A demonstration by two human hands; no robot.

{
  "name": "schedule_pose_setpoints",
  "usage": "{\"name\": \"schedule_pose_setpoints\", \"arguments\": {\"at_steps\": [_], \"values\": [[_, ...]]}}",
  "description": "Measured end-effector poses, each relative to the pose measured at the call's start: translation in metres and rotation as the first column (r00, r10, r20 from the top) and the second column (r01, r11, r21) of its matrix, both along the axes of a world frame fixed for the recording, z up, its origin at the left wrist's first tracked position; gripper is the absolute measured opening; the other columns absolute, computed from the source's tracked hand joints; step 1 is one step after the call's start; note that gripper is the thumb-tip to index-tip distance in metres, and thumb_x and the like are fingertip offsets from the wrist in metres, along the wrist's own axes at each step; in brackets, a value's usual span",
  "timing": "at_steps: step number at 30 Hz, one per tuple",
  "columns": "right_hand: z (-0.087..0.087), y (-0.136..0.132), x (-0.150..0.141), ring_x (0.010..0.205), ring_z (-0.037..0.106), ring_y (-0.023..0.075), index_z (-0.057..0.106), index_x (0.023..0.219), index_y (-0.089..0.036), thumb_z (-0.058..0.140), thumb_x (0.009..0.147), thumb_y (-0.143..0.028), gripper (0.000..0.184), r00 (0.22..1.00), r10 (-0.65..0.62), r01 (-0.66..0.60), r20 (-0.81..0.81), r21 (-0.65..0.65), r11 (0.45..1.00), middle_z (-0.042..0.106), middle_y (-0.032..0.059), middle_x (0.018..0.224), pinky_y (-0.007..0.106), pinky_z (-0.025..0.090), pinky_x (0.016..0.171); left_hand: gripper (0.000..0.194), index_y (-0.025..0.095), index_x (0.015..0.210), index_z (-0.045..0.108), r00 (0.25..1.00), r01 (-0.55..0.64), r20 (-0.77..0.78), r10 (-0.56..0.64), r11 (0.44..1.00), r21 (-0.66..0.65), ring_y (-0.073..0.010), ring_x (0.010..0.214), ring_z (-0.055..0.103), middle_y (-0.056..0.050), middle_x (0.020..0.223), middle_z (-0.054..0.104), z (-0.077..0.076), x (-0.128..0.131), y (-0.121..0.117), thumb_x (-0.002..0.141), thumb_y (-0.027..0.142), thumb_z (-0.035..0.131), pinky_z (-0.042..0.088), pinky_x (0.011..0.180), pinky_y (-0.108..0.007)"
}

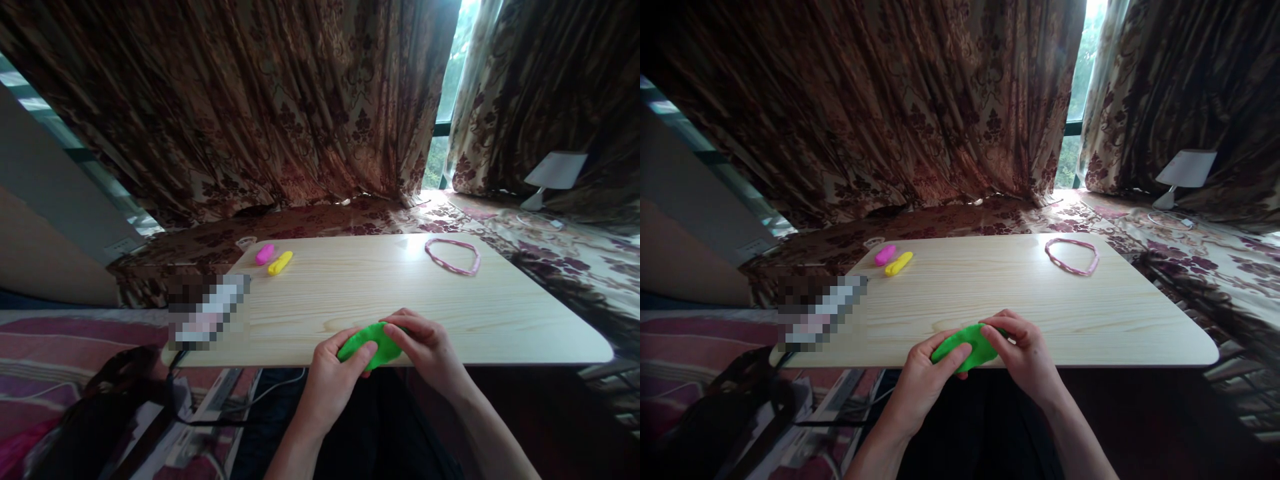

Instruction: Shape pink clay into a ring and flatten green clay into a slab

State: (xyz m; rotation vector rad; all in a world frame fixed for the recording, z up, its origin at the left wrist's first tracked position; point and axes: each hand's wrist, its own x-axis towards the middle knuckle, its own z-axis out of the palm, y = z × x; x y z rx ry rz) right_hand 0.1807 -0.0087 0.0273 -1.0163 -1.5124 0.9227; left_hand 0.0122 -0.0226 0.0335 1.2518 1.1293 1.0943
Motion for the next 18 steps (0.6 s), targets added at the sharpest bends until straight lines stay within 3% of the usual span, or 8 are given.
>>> {"name": "schedule_pose_setpoints", "arguments": {"at_steps": [6, 9, 18], "values": [[0.003, -0.002, 0.003, 0.075, 0.057, 0.0165, 0.071, 0.092, -0.02, 0.053, 0.088, -0.032, 0.022, 0.999, 0.016, -0.015, 0.044, -0.006, 1.0, 0.063, 0.0036, 0.08, 0.026, 0.044, 0.065, 0.023, 0.013, 0.089, 0.071, 1.0, 0.004, -0.019, -0.004, 1.0, 0.006, -0.0115, 0.061, 0.054, -0.002, 0.069, 0.064, 0.0, -0.001, 0.0, 0.076, 0.032, 0.066, 0.046, 0.054, -0.018], [0.005, -0.002, 0.007, 0.068, 0.055, 0.015, 0.071, 0.083, -0.018, 0.055, 0.087, -0.034, 0.024, 0.996, 0.043, -0.042, 0.081, -0.018, 0.999, 0.06, 0.0028, 0.073, 0.025, 0.042, 0.058, 0.022, 0.012, 0.085, 0.071, 0.999, 0.027, -0.021, -0.027, 1.0, -0.006, -0.0112, 0.059, 0.053, -0.002, 0.067, 0.063, 0.0, -0.002, 0.0, 0.077, 0.032, 0.065, 0.046, 0.054, -0.019], [0.012, 0.004, 0.02, 0.071, 0.055, 0.0152, 0.068, 0.077, -0.017, 0.052, 0.088, -0.035, 0.027, 0.98, 0.116, -0.115, 0.159, -0.017, 0.993, 0.061, 0.0028, 0.075, 0.025, 0.043, 0.063, 0.028, 0.014, 0.098, 0.069, 0.995, 0.089, -0.045, -0.089, 0.996, -0.018, -0.0148, 0.068, 0.056, -0.004, 0.077, 0.065, 0.003, -0.007, -0.001, 0.079, 0.035, 0.062, 0.048, 0.061, -0.023]]}}
